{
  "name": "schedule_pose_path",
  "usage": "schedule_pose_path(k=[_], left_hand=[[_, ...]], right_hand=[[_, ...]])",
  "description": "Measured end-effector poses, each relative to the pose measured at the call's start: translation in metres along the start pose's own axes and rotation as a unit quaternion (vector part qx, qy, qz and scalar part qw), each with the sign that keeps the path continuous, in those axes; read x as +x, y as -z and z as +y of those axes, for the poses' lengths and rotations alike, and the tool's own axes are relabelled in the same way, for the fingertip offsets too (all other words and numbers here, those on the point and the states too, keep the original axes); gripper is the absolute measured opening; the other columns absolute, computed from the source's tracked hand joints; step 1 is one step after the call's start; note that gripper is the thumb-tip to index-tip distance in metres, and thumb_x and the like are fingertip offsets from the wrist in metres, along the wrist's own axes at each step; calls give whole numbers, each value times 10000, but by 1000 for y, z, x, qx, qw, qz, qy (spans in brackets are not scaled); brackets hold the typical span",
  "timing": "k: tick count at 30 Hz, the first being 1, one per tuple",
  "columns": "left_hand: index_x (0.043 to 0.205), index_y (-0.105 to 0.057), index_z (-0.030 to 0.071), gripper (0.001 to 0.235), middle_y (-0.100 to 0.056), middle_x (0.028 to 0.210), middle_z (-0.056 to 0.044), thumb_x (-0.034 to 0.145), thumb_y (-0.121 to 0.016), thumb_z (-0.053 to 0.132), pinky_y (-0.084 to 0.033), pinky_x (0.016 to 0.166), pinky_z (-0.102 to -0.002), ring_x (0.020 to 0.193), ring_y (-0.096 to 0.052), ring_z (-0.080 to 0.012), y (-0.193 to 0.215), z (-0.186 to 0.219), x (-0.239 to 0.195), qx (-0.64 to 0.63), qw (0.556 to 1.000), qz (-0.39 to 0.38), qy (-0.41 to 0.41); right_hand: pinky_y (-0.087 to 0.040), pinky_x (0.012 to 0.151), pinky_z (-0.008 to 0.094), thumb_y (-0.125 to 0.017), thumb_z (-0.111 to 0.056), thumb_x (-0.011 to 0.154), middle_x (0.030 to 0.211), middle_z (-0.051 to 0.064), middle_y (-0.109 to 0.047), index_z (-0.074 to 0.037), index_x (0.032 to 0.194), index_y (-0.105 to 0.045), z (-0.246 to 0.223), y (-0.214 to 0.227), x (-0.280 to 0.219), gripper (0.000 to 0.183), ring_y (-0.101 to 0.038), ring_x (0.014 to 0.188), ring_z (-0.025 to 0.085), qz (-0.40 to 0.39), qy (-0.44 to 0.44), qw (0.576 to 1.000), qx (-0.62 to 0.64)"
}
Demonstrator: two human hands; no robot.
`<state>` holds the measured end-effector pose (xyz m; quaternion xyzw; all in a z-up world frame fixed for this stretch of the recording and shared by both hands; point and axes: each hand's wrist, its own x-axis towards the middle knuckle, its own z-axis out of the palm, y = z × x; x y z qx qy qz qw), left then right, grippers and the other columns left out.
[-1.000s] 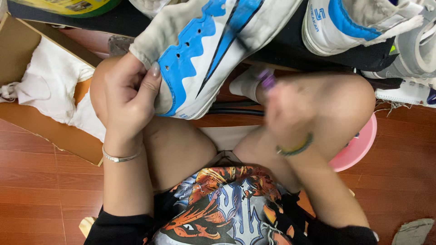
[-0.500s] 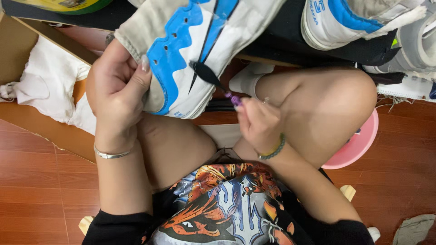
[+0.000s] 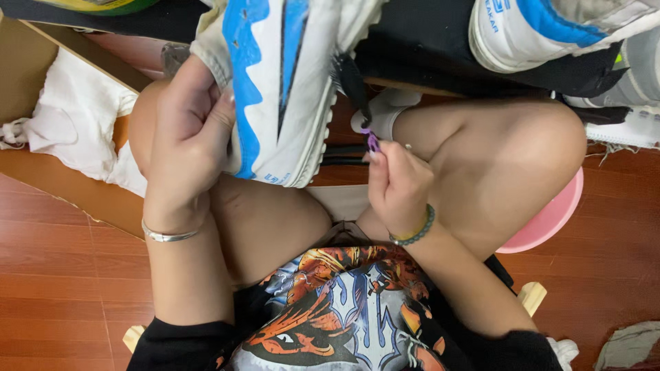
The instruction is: The person cleans a pair of white and blue sneakers while sitting cross-legged. They use a white cloth to wipe the soles and sides of the shoes and a purple brush to scrub the upper fabric and laces. The person handles the shoes one at a time, rotating them to access different areas.
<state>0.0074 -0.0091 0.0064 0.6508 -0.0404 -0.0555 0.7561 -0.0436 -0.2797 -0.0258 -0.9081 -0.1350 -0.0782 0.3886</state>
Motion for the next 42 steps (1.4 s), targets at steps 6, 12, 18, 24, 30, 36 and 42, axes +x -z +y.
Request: schedule_pose_path(k=[6, 12, 18, 24, 30, 36, 42], left_hand=[[1563, -406, -73, 363, -550, 1544, -115, 1215, -494, -19, -383, 1227, -296, 1403, -509, -168, 5, -9, -5, -30, 999, -17, -11], [1574, -367, -74, 405, -494, 1585, -117, 1185, -475, -37, -363, 1298, -310, 1450, -455, -176, 3, -9, -1, -28, 999, -39, -10], [1560, -375, -80, 403, -504, 1564, -120, 1164, -442, -51, -372, 1268, -295, 1476, -480, -178, 4, -6, 0, 6, 999, -52, 9], [1556, -426, -74, 404, -531, 1522, -98, 1153, -452, -68, -383, 1228, -264, 1443, -485, -139, 5, -4, 2, 69, 996, -48, -8], [1515, -493, -70, 382, -613, 1428, -68, 1133, -480, -63, -448, 1167, -268, 1319, -555, -112, 5, -9, 0, 69, 997, -21, 28], [1524, -462, -64, 391, -590, 1475, -66, 1135, -482, -35, -433, 1200, -271, 1380, -552, -133, 1, -10, -5, -3, 1000, 10, 25], [1430, -560, -75, 333, -607, 1208, -128, 1111, -552, 18, -417, 976, -270, 1108, -553, -169, -7, -4, -20, 143, 979, 144, 31]], right_hand=[[-491, 639, 430, -635, -64, 989, 793, 148, -608, -13, 952, -617, -3, 8, -28, 65, -613, 674, 333, -56, 27, 998, -9], [-456, 601, 454, -673, -104, 969, 740, 143, -573, -25, 895, -613, 0, 9, -29, 124, -586, 629, 330, -64, 54, 994, -71], [-464, 659, 433, -592, -64, 1092, 845, 155, -593, -12, 1034, -620, 9, 32, 20, 83, -605, 759, 362, 19, 37, 994, -97], [-475, 681, 414, -576, -79, 1158, 848, 148, -624, -21, 1087, -632, -15, 40, 59, 108, -635, 749, 337, 45, 23, 993, -109], [-468, 651, 385, -557, -76, 1187, 818, 142, -610, 5, 1002, -592, -46, 56, 87, 205, -622, 716, 318, 50, 22, 992, -115], [-493, 673, 337, -485, -40, 1192, 854, 118, -653, 16, 1009, -570, -55, 64, 104, 208, -678, 736, 267, 63, 17, 997, -49], [-536, 767, 359, -497, -24, 1172, 1001, 164, -657, -31, 1383, -470, -31, 31, 104, 212, -694, 861, 314, 103, 1, 994, -42]])
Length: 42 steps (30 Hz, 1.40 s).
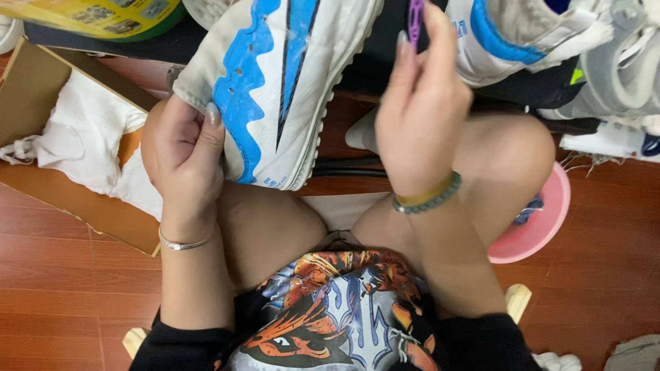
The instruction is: The person cleans a pair of white and blue sneakers while sitting cross-legged. They use a white cloth to wipe the soles and sides of the shoes and a purple brush to scrub the upper fabric and laces. The person handles the shoes one at a time, rotating them to access different areas.
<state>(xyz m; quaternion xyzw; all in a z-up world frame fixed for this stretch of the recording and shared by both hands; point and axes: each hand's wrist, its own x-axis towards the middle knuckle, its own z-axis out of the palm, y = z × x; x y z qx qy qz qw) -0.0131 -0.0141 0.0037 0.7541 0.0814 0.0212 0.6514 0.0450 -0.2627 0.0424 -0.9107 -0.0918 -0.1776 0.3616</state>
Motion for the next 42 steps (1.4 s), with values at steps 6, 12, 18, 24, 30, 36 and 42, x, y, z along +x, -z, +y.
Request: schedule_pose_path(k=[6, 12, 18, 24, 30, 36, 42], left_hand=[[1466, -487, -96, 411, -619, 1249, -66, 1082, -513, 50, -423, 924, -235, 1030, -548, -118, -8, -7, -14, -117, 993, 32, -7], [1462, -510, -91, 307, -665, 1267, -72, 1187, -515, 46, -477, 952, -223, 1080, -623, -109, -9, -21, -26, -44, 990, 17, -131], [1389, -587, -62, 319, -659, 960, -150, 1073, -549, -46, -502, 732, -324, 806, -644, -232, -19, -19, -26, 143, 968, 18, -207], [1210, -635, -13, 312, -653, 910, -181, 901, -623, -57, -518, 744, -456, 795, -653, -378, -35, -12, -21, 186, 935, -35, -300], [1233, -624, -37, 366, -669, 908, -202, 909, -699, 117, -505, 702, -471, 764, -642, -404, -48, -1, -19, 196, 927, -46, -316], [1355, -591, -19, 523, -703, 1037, -215, 944, -745, 265, -515, 756, -474, 844, -659, -427, -60, 15, -16, 247, 929, -60, -270], [1472, -498, -1, 624, -628, 1363, -230, 962, -753, 254, -471, 1072, -451, 1246, -597, -420, -66, 23, -10, 162, 945, -68, -275]], right_hand=[[-558, 897, 395, -600, -29, 1101, 1289, 204, -555, -90, 1587, -293, 12, -17, 2, 577, -651, 1067, 372, -15, 28, 997, -74], [-579, 909, 385, -615, 44, 1014, 1531, 296, -420, -65, 1533, -413, -7, 9, 0, 567, -701, 1034, 352, -32, 61, 997, -37], [-485, 771, 334, -555, 92, 945, 1193, 108, -597, -19, 1231, -577, 28, 50, -17, 308, -609, 876, 302, 206, 24, 976, -65], [-447, 1101, 391, -702, 63, 962, 1384, 186, -558, -17, 1496, -476, 118, 93, 31, 585, -570, 1295, 345, 60, 114, 959, -251], [-440, 1116, 431, -663, 55, 920, 1315, 196, -623, 0, 1469, -559, 174, 95, 34, 561, -567, 1237, 372, -16, 98, 979, -178], [-523, 1045, 395, -716, -31, 1051, 1213, 126, -714, -29, 1288, -706, 184, 101, 32, 237, -659, 1129, 275, 83, 0, 990, -111], [-483, 1049, 399, -657, -3, 1081, 1308, 133, -645, 10, 1360, -629, 123, 124, 13, 281, -616, 1224, 275, 277, 110, 954, -29]])
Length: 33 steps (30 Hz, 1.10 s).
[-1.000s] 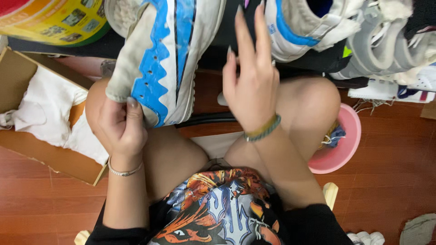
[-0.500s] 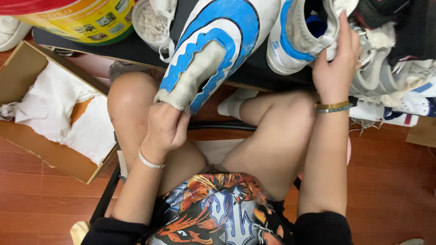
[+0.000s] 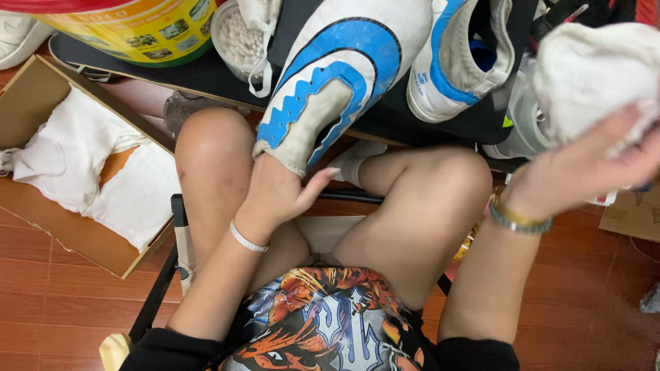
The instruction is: The person cleans a pair of white and blue sneakers while sitting cross-legged. They use a white cloth to wipe the soles and sides of the shoes and a purple brush to scrub the upper fabric and laces. The person handles the shoes one at a time, rotating them to access different areas.
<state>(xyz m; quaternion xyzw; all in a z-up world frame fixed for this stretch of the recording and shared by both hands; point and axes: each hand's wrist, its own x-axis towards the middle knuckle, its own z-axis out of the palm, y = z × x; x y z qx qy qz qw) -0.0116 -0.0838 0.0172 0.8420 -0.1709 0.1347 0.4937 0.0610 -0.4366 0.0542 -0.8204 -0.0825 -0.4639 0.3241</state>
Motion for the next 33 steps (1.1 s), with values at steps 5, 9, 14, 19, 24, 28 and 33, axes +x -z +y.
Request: schedule_pose_path(k=[5, 9, 14, 19, 24, 28, 33], left_hand=[[1520, -439, -5, 698, -542, 1518, -212, 963, -768, 259, -395, 1220, -408, 1444, -511, -371, -4, 4, 4, -114, 993, -24, 31], [1567, -369, -28, 779, -470, 1595, -222, 974, -761, 292, -343, 1264, -406, 1516, -444, -362, -4, 2, 9, -128, 990, -44, 27], [1573, -330, -48, 859, -353, 1639, -256, 931, -750, 339, -246, 1287, -435, 1558, -309, -398, -20, -9, 7, -65, 996, -49, 20], [1541, -354, -34, 792, -396, 1587, -281, 947, -715, 345, -245, 1270, -458, 1519, -328, -433, -29, -13, 9, -35, 999, -16, 12], [1536, -433, -2, 507, -585, 1479, -227, 1123, -497, 285, -415, 1185, -412, 1377, -555, -374, -29, -1, 12, -119, 989, 50, 75], [1502, -455, -37, 446, -600, 1406, -253, 1158, -411, 244, -419, 1152, -449, 1322, -567, -412, -36, 3, 10, -103, 989, 72, 78], [1573, -518, 38, 540, -598, 1125, -267, 1113, -413, 300, -444, 921, -436, 1011, -547, -373, -34, -4, 11, -223, 928, 19, 298]], right_hand=[[-458, 966, 360, -684, -64, 1087, 1257, 127, -577, 6, 1423, -598, -116, 3, 4, 354, -564, 1155, 251, -47, 37, 998, -27], [-438, 900, 328, -706, -112, 1092, 1216, 122, -523, 3, 1473, -573, -179, -43, 14, 420, -522, 1099, 231, -169, 81, 982, -29], [-295, 1103, 503, -770, -146, 844, 1408, 166, -478, -230, 1328, -738, -208, -114, 21, 492, -421, 1335, 366, -280, 198, 928, -148], [-202, 1169, 617, -802, -273, 917, 1416, 150, -492, -165, 1304, -726, -191, -129, 32, 409, -415, 1369, 387, -391, 177, 899, -86], [-290, 1174, 552, -723, -109, 982, 1402, 252, -454, -152, 1402, -649, -147, -124, 22, 428, -394, 1349, 471, -290, 119, 944, -102], [-312, 1218, 492, -624, -41, 1067, 1496, 275, -391, -190, 1532, -516, -134, -123, -14, 500, -410, 1409, 457, -233, 44, 967, -93], [-366, 1232, 463, -593, 12, 1069, 1484, 274, -443, -178, 1567, -464, -148, -122, -59, 548, -456, 1405, 457, -232, 1, 971, -60]])
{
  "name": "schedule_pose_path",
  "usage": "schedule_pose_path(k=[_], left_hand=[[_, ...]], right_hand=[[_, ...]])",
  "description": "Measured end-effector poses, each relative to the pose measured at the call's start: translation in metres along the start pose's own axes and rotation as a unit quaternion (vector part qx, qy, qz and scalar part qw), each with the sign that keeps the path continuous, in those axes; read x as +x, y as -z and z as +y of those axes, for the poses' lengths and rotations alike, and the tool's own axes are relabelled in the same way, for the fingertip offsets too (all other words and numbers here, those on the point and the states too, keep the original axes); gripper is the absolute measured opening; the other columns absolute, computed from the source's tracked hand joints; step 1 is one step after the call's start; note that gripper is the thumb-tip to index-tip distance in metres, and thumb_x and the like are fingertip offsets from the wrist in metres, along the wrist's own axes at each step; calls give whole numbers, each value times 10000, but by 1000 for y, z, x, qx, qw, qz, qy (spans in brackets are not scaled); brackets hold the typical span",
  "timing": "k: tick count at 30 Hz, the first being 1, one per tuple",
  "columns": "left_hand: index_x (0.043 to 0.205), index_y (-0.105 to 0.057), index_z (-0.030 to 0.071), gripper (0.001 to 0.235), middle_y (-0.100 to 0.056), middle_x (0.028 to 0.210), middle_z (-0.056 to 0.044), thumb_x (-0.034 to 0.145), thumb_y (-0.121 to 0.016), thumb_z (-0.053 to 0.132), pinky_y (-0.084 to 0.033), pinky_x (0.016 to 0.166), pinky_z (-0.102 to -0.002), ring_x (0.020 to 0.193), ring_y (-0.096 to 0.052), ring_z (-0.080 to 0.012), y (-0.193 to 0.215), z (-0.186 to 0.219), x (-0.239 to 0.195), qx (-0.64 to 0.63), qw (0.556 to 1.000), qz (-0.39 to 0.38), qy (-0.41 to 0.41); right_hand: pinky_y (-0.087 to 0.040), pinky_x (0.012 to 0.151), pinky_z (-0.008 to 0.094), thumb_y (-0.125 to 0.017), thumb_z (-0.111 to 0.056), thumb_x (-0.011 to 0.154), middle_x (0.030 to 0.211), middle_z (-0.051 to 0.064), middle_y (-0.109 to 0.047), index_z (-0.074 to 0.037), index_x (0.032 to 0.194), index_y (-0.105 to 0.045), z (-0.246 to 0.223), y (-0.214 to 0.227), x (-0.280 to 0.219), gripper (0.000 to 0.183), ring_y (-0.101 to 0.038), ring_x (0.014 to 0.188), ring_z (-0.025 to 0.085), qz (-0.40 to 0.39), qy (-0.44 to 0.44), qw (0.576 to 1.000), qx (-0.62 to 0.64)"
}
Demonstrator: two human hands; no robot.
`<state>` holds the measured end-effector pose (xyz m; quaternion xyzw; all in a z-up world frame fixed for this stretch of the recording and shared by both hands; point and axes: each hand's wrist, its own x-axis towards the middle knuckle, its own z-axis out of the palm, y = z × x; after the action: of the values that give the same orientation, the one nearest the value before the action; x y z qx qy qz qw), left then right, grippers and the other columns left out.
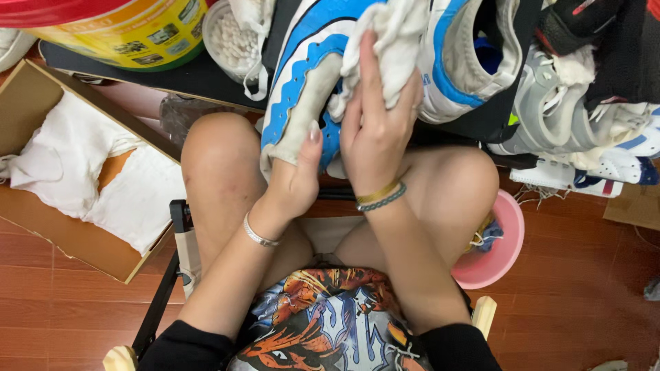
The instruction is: The person cleans a pair of white and blue sneakers while sitting cross-legged. They use a white cloth to wipe the soles and sides of the shoes and a purple brush to scrub the upper fabric and laces. The person handles the shoes one at a time, rotating them to access different areas.
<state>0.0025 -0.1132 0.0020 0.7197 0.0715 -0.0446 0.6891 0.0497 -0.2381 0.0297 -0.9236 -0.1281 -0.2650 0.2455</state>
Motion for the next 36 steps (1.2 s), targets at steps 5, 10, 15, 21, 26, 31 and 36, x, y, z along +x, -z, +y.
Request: schedule_pose_path(k=[5, 10, 15, 21, 26, 31, 36], left_hand=[[1531, -444, -46, 561, -538, 1535, -135, 1155, -406, 369, -398, 1225, -359, 1424, -522, -224, -2, -6, 11, -285, 956, -4, -74], [1535, -436, -21, 578, -530, 1525, -134, 1142, -389, 400, -411, 1220, -401, 1396, -530, -241, 5, -2, 19, -458, 889, 4, 21], [1546, -421, -18, 600, -529, 1538, -156, 1142, -382, 425, -416, 1241, -415, 1416, -534, -270, 23, 5, 22, -480, 877, -8, 10], [1578, -376, -2, 631, -485, 1590, -151, 1133, -360, 445, -386, 1279, -411, 1468, -504, -266, 37, -5, 17, -483, 875, -29, 1], [1585, -362, 4, 628, -469, 1599, -150, 1134, -349, 440, -382, 1271, -421, 1467, -491, -264, 36, -16, 16, -467, 883, -21, 27], [1566, -402, 23, 555, -520, 1562, -138, 1128, -366, 362, -414, 1262, -417, 1426, -544, -270, 35, 0, 24, -533, 846, -28, 18], [1529, -474, -30, 574, -582, 1507, -158, 1132, -370, 371, -449, 1236, -409, 1372, -589, -279, 56, 20, 28, -558, 829, -11, 41]], right_hand=[[-449, 1154, 412, -553, 110, 1024, 1407, 247, -575, -122, 1551, -507, -11, 1, -30, 578, -567, 1331, 394, -16, -59, 993, 98], [-514, 1090, 403, -509, 134, 1006, 1435, 273, -583, -87, 1539, -492, -29, 12, -68, 577, -623, 1315, 416, -43, -91, 977, 189], [-569, 968, 385, -585, 103, 976, 1284, 241, -646, -64, 1439, -596, -29, 25, -89, 492, -701, 1158, 379, -76, -84, 973, 200], [-572, 858, 316, -575, 122, 986, 1349, 171, -702, 1, 1419, -599, -17, 60, -54, 451, -742, 1001, 216, -5, -88, 983, 164], [-552, 957, 377, -608, 43, 1069, 1238, 174, -700, -33, 1381, -597, 9, 38, 35, 321, -720, 1076, 277, 11, -41, 990, 135], [-565, 937, 348, -615, 60, 1054, 1240, 202, -695, -91, 1347, -606, 13, -12, 40, 329, -719, 1073, 332, 73, -44, 983, 162], [-577, 1007, 354, -560, 76, 983, 1356, 271, -633, -106, 1483, -568, -16, -22, -34, 532, -714, 1199, 357, 8, -58, 970, 236]])
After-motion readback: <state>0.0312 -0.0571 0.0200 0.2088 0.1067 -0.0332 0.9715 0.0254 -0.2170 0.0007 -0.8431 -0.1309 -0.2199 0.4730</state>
